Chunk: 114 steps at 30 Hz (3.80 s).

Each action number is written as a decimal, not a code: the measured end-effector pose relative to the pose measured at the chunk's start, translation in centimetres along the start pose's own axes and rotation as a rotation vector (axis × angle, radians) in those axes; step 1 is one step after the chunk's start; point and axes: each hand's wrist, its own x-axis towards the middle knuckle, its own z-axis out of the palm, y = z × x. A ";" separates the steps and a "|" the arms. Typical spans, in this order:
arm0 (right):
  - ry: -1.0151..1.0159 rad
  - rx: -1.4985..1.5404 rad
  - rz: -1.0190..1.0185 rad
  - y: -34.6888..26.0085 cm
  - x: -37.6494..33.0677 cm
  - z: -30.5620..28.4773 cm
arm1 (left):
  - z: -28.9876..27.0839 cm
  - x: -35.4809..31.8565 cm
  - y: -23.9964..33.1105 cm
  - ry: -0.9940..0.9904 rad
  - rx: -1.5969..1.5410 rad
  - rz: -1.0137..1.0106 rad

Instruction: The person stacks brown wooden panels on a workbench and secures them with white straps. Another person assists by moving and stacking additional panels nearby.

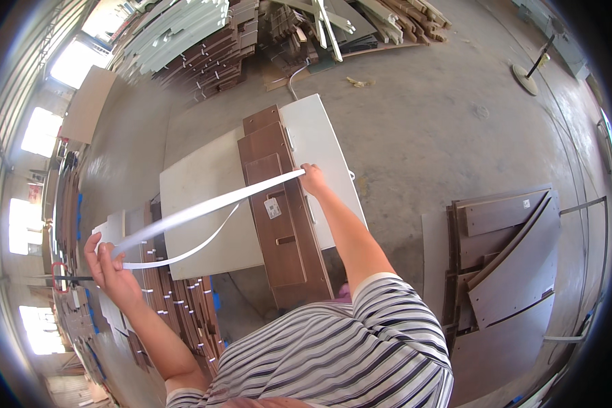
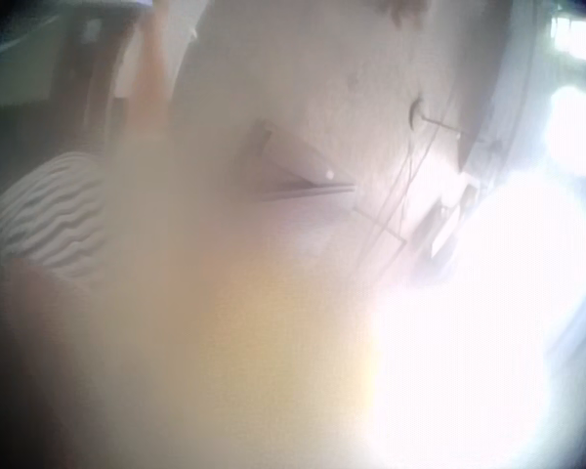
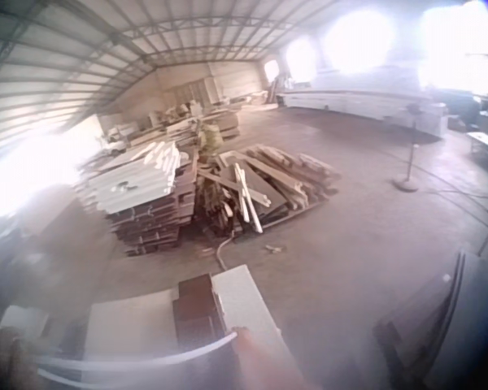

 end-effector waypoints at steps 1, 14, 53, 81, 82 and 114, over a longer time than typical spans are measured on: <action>-0.026 0.033 -0.017 -1.0 -1.2 -0.7 | -0.7 -0.3 -0.3 0.014 0.008 -0.011; -0.039 0.003 -0.111 3.2 -20.6 -4.4 | -1.4 -5.3 -13.6 -0.333 0.372 -0.264; -0.220 -0.256 -0.048 -3.5 -30.5 -1.6 | -13.7 -40.2 -23.2 -0.681 0.164 -0.826; -0.229 0.727 0.665 -1.0 -34.3 0.4 | -14.8 -40.2 -25.2 -0.499 -0.061 -1.001; -0.212 0.756 0.678 0.4 -34.3 0.1 | -14.3 -40.3 -26.0 -0.517 -0.123 -1.041; -0.573 -0.350 0.307 -4.3 -17.4 -2.2 | -5.8 -11.1 -47.0 0.057 -0.346 -1.007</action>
